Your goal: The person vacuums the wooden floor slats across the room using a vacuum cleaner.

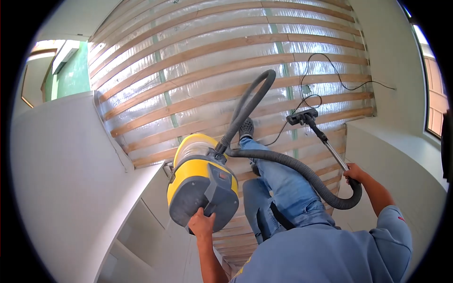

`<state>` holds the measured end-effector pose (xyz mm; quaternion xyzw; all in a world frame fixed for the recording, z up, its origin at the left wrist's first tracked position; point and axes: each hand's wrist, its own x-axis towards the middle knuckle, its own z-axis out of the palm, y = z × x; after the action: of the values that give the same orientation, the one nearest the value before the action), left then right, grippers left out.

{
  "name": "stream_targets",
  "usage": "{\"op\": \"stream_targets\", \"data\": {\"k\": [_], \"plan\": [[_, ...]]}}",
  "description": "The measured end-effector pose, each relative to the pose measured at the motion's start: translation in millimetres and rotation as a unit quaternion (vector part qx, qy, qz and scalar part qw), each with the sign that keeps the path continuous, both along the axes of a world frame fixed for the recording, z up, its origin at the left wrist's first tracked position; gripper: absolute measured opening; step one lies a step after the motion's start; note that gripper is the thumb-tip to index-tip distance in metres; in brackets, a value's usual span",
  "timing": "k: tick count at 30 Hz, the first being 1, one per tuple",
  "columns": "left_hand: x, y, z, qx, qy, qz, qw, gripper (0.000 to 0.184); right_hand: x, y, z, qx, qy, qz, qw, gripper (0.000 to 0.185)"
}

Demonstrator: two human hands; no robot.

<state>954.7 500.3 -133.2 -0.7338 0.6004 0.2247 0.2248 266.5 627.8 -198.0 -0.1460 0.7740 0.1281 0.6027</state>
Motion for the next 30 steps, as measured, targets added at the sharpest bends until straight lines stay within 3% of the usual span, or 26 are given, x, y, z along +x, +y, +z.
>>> {"op": "stream_targets", "data": {"k": [1, 4, 9, 12, 14, 18, 19, 20, 22, 24, 26, 30], "plan": [[14, 34, -10, 0.020, -0.009, 0.051, 0.998, 0.040, 9, -7, 0, 0.019, 0.014, -0.047, 0.999, 0.023], [22, 125, -16, 0.016, -0.026, 0.167, 0.985, 0.041, -11, -20, -8, 0.018, 0.007, -0.029, 0.999, 0.025], [6, 315, -37, 0.002, -0.029, 0.341, 0.940, 0.043, -24, -53, -17, 0.029, 0.014, 0.097, 0.995, 0.019], [-28, 417, -60, -0.029, 0.027, 0.457, 0.889, 0.037, -32, -70, -7, 0.020, 0.010, 0.158, 0.987, 0.020], [-55, 496, -80, -0.056, 0.060, 0.547, 0.833, 0.030, -41, -72, -4, 0.008, 0.002, 0.197, 0.980, 0.021], [-107, 578, -90, -0.107, 0.130, 0.690, 0.704, 0.017, -44, -64, 3, -0.005, 0.023, 0.281, 0.959, 0.026], [-123, 603, -91, -0.134, 0.158, 0.720, 0.662, 0.013, -52, -61, -1, -0.033, 0.023, 0.372, 0.927, 0.031], [-136, 623, -96, -0.133, 0.161, 0.725, 0.657, 0.013, -64, -58, 0, -0.032, 0.026, 0.378, 0.925, 0.031], [-166, 656, -107, -0.177, 0.196, 0.821, 0.507, 0.013, -48, -62, 31, -0.032, 0.017, 0.336, 0.941, 0.033], [-198, 663, -106, -0.210, 0.222, 0.831, 0.464, 0.015, -49, -68, 50, -0.032, 0.027, 0.359, 0.933, 0.032], [-230, 689, -103, -0.202, 0.224, 0.878, 0.373, 0.010, -45, -69, 71, -0.034, 0.013, 0.377, 0.926, 0.028], [-278, 733, -119, -0.192, 0.198, 0.908, 0.314, 0.010, -33, -71, 89, -0.061, 0.009, 0.454, 0.889, 0.028]]}}
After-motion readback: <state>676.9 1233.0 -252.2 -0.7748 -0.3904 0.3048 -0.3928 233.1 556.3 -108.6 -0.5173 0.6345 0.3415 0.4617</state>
